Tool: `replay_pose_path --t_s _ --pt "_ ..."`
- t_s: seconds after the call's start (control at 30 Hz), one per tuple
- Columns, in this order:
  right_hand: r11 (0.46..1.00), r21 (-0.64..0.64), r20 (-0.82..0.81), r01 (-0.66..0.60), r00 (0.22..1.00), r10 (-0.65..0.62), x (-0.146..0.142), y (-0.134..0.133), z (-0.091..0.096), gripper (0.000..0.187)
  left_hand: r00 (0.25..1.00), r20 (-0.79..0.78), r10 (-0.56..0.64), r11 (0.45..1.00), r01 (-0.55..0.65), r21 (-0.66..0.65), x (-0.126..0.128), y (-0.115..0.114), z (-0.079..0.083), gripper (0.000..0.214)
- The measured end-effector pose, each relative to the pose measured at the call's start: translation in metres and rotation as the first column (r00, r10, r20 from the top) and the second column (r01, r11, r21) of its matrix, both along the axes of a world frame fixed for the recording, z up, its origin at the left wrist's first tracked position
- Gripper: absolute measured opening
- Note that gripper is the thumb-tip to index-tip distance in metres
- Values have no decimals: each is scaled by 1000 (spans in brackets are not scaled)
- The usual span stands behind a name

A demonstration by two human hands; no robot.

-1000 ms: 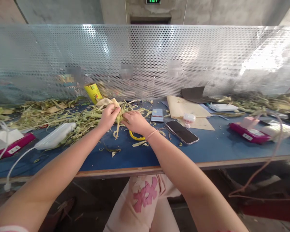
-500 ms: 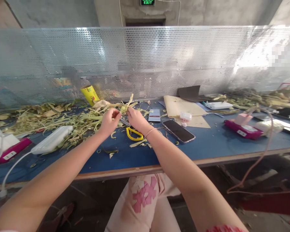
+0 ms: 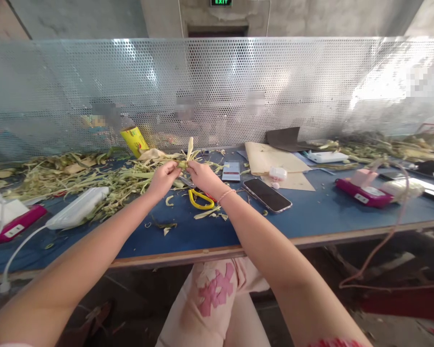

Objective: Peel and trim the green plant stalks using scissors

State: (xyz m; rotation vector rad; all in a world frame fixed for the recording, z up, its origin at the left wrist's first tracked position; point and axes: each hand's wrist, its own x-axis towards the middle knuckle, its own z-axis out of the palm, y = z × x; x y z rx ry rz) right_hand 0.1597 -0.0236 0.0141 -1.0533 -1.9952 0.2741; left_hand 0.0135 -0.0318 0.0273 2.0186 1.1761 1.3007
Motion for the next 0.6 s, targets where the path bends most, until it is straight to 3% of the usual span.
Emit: replay_pose_path --t_s 0.37,0.5,0.6 --pt "986 -157 17 -60 998 63 2 3 -4 17 999 -21 -51 997 49 -64 -10 13 -9 14" --pt "982 -180 51 -52 997 62 -1 2 -4 17 990 -143 9 999 -4 41 -8 15 -15 10" --pt "980 -196 11 -35 999 38 -3 1 -2 18 960 -234 153 966 -94 242 -5 12 -17 12"
